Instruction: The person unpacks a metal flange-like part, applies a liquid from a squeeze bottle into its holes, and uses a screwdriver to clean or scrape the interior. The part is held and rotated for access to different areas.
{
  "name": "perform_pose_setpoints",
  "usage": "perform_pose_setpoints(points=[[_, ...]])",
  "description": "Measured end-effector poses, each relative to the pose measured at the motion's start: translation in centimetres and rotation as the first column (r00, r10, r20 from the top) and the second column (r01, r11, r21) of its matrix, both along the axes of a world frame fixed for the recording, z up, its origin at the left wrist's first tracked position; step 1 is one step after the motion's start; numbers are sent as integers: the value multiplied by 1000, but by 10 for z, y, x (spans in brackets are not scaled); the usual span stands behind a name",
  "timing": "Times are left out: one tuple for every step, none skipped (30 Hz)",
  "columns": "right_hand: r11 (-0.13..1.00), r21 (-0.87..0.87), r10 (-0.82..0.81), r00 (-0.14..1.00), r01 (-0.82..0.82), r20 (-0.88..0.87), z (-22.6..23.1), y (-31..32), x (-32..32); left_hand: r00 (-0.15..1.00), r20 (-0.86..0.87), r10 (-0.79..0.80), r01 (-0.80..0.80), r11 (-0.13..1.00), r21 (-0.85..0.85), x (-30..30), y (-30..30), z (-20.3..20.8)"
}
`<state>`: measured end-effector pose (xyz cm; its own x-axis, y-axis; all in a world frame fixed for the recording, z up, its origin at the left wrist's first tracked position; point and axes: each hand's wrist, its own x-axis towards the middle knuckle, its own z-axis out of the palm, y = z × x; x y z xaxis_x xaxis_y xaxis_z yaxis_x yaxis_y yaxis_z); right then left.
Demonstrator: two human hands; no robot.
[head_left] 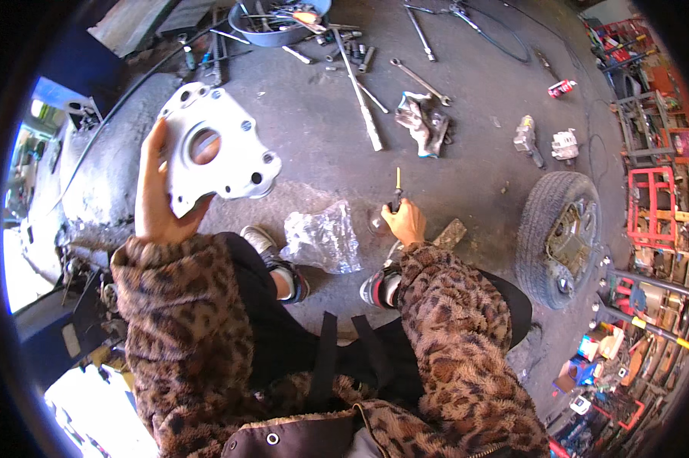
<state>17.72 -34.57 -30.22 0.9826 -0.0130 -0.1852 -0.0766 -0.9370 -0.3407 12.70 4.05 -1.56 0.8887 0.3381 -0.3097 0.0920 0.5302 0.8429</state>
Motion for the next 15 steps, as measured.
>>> perform_pose_setpoints(points=[[1000, 0, 6, 1000, -6, 24, 8, 1, 6, 1000, 13, 0, -1, 1000, 25, -3, 0, -2], [999, 45, 2, 994, -7, 108, 16, 1, 15, 999, 39, 15, -16, 999, 45, -5, 1, -3], [997, 72, -1, 986, -11, 166, 24, 4, 28, 997, 81, 10, -6, 999, -51, -6, 1, -4], [994, 103, -2, 976, -21, 219, 30, 9, 41, 995, 91, 42, -43, 999, 12, -6, 3, -5], [987, 145, 21, 949, -69, 314, 36, 16, 56, 992, 109, 58, -54, 998, -39, -6, 4, -5], [974, 187, 39, 911, -126, 410, 40, 25, 73, 993, 97, 67, -64, 997, -39, -5, 7, -4], [969, 185, 54, 875, -162, 482, 42, 37, 90, 990, 134, 42, -17, 984, -179, -4, 10, -3], [964, 145, 109, 834, -221, 541, 44, 48, 108, 985, 172, -6, -29, 980, 197, -3, 11, -4], [953, 175, 116, 830, -248, 545, 44, 61, 125, 976, 212, -55, -77, 819, 569, -5, 10, -5], [932, 205, 131, 804, -299, 580, 44, 74, 143, 973, 221, -66, -101, 740, 665, -5, 10, -5], [940, 189, 151, 845, -283, 514, 42, 88, 162, 977, 210, -23, -117, 766, 632, -5, 11, -5], [944, 175, 172, 870, -279, 462, 41, 100, 180, 983, 173, 62, -120, 929, 350, -4, 12, -5], [922, 230, 165, 854, -311, 493, 38, 113, 196, 985, 117, 129, -134, 991, 31, -2, 14, -5], [927, 197, 198, 862, -320, 467, 35, 125, 210, 983, 105, 148, -150, 989, 11, -1, 14, -6], [923, 189, 220, 862, -336, 457, 33, 133, 220, 982, 92, 167, -167, 986, -8, -1, 13, -7]])
